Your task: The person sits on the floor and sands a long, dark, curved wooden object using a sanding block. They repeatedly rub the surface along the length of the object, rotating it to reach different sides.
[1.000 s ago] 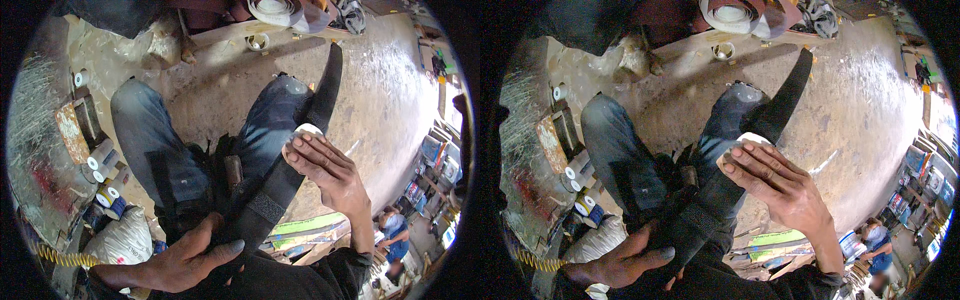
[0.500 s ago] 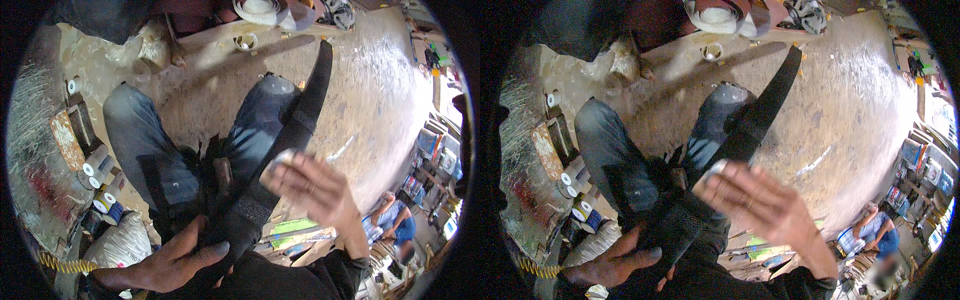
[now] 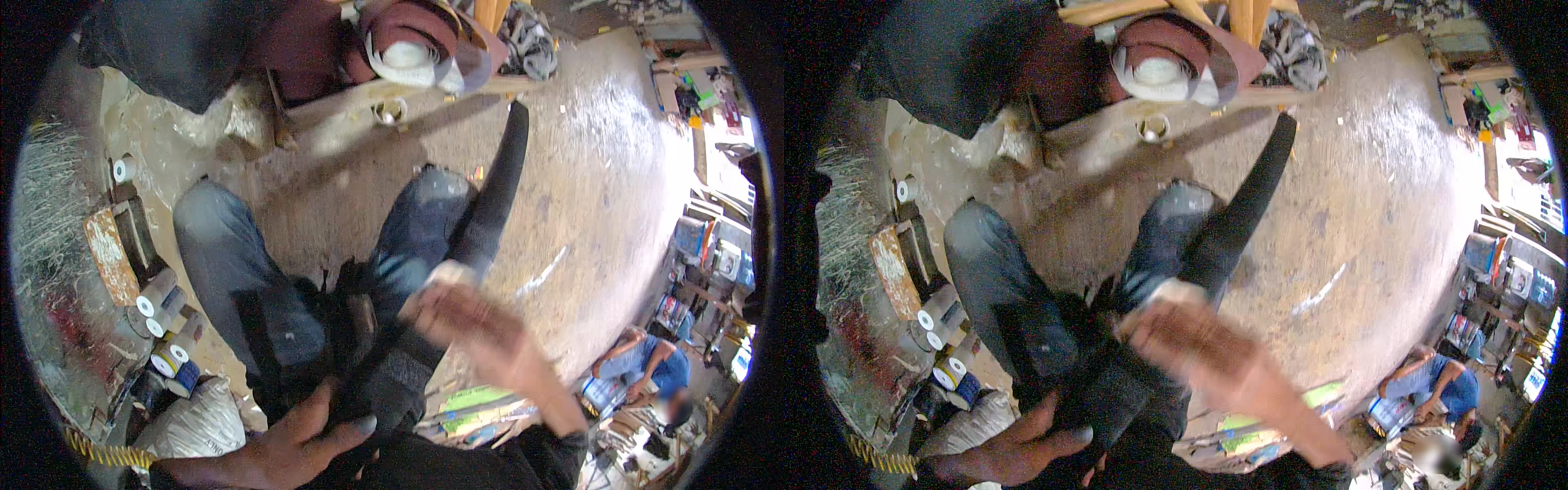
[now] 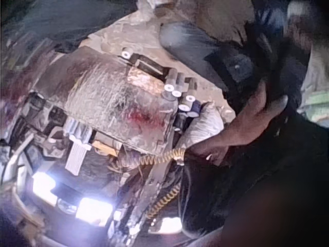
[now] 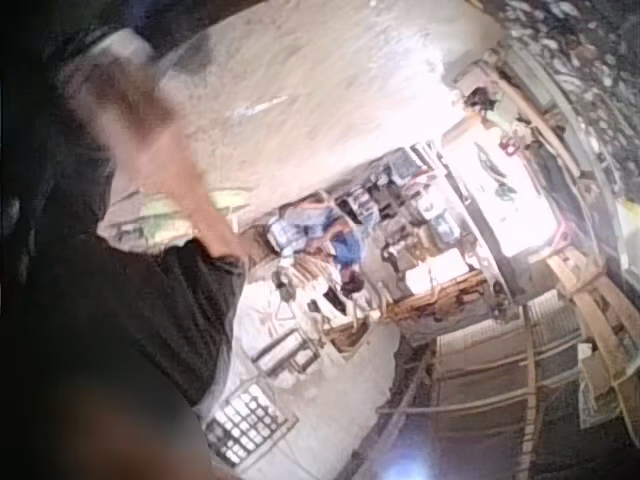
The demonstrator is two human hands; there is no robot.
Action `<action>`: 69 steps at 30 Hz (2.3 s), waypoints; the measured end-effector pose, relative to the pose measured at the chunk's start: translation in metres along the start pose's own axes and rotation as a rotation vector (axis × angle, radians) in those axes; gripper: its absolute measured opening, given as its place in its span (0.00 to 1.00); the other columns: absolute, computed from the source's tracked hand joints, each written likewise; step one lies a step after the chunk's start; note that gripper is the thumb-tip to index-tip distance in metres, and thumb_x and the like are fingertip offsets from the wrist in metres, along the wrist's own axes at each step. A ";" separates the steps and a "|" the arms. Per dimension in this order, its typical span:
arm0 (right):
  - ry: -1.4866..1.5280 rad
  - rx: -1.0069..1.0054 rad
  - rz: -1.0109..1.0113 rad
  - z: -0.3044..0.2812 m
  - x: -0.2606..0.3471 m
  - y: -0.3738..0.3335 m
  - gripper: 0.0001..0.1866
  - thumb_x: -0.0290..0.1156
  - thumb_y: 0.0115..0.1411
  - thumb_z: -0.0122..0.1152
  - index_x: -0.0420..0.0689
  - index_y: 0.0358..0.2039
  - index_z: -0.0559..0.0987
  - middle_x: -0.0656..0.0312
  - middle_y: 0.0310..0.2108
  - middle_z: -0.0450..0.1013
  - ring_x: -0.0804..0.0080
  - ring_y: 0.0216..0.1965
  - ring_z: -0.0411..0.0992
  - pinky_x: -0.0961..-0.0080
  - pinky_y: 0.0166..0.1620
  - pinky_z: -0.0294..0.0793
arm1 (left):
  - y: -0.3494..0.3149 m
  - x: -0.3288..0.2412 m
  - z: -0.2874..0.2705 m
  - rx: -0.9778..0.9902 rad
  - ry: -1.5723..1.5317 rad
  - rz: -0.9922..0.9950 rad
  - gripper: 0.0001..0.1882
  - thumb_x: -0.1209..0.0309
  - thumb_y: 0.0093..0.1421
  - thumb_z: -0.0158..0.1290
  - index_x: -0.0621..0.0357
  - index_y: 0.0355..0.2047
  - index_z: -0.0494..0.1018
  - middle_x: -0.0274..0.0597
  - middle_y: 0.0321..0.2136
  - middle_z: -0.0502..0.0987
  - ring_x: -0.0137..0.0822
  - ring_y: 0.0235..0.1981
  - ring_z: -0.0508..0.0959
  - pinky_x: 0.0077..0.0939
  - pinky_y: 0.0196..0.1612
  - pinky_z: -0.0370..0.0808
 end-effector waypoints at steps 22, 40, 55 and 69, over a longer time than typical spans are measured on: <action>0.785 -0.115 0.492 0.036 -0.012 -0.010 0.19 0.20 0.65 0.53 0.33 0.56 0.74 0.48 0.56 0.74 0.56 0.62 0.71 0.63 0.68 0.66 | 0.001 0.010 -0.006 -0.053 -0.120 0.045 0.26 0.62 0.69 0.56 0.60 0.62 0.66 0.36 0.55 0.73 0.31 0.55 0.71 0.27 0.57 0.69; 0.323 0.073 0.297 0.019 -0.010 0.010 0.21 0.32 0.72 0.49 0.33 0.60 0.68 0.49 0.58 0.71 0.58 0.63 0.68 0.60 0.68 0.64 | 0.006 -0.003 -0.008 0.120 -0.146 -0.070 0.30 0.64 0.72 0.48 0.61 0.68 0.49 0.44 0.38 0.77 0.31 0.34 0.78 0.26 0.40 0.78; 0.967 -0.179 0.442 0.032 -0.023 -0.009 0.25 0.27 0.65 0.53 0.34 0.62 0.67 0.49 0.62 0.68 0.54 0.66 0.63 0.56 0.70 0.61 | 0.002 -0.001 -0.005 0.125 -0.132 -0.142 0.31 0.64 0.72 0.48 0.60 0.67 0.48 0.44 0.38 0.77 0.31 0.32 0.78 0.27 0.38 0.78; 1.805 -0.517 0.562 0.036 -0.042 0.010 0.18 0.21 0.57 0.62 0.35 0.49 0.80 0.50 0.50 0.78 0.59 0.52 0.78 0.64 0.59 0.78 | 0.003 -0.002 -0.004 0.119 -0.139 -0.160 0.32 0.65 0.72 0.49 0.58 0.69 0.47 0.42 0.38 0.77 0.31 0.33 0.78 0.28 0.38 0.78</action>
Point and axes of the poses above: each hand's wrist, its own y-axis towards the middle knuckle, its own z-axis out of the palm, x = y × z, the point moved 7 cm from there along y, towards the middle knuckle
